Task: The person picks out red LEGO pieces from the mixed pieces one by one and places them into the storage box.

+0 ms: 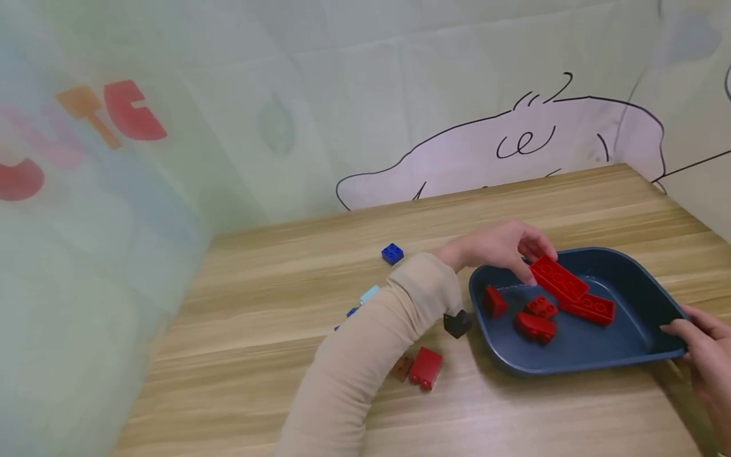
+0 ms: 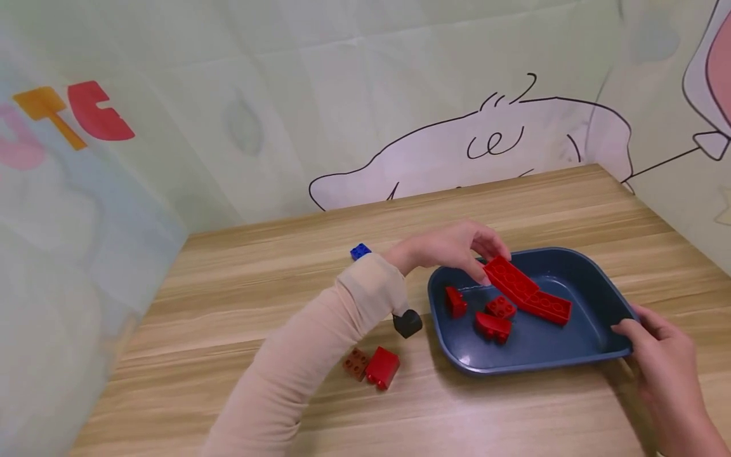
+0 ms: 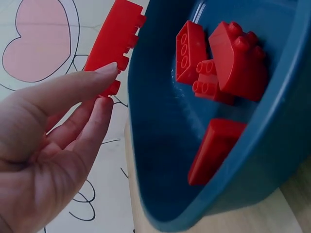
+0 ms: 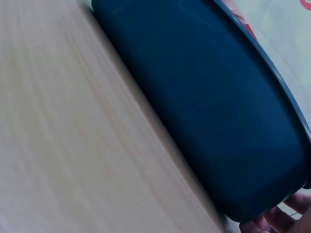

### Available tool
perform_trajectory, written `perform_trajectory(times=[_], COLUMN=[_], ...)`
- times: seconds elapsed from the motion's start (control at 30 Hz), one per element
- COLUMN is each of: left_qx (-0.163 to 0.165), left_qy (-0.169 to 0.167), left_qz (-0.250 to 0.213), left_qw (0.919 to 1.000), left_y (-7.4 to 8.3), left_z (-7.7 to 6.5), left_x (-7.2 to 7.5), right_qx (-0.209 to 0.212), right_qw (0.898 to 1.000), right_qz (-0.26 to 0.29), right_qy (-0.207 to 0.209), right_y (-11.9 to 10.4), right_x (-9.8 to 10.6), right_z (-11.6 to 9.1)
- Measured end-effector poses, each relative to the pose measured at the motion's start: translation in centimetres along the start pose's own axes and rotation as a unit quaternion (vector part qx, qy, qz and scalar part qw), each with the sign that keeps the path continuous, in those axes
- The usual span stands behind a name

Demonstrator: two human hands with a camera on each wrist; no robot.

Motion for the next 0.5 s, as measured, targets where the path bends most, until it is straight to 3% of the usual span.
perform_trajectory(times=[0.23,0.5], left_qx=[0.005,0.007], left_qy=[-0.011,-0.007], left_qz=[-0.020,-0.011], left_qw=[0.9997,0.9999], left_y=[0.0,0.3], left_z=[0.8,1.9], left_x=[-1.1,-1.6], right_qx=[0.002,0.000], right_qw=[1.000,1.000], right_qz=[0.000,0.003], right_qy=[0.000,0.003], right_y=[0.0,0.0], right_x=[0.0,0.2], right_z=[0.1,0.2])
Point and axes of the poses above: each hand's wrist, its own z-axis towards the middle knuckle, its own x-axis out of the back of the hand, y = z × x, the point moved 9 cm from there along z, towards the middle knuckle, and after that the axes turned 10 degrees about z, right-handed, at the moved point
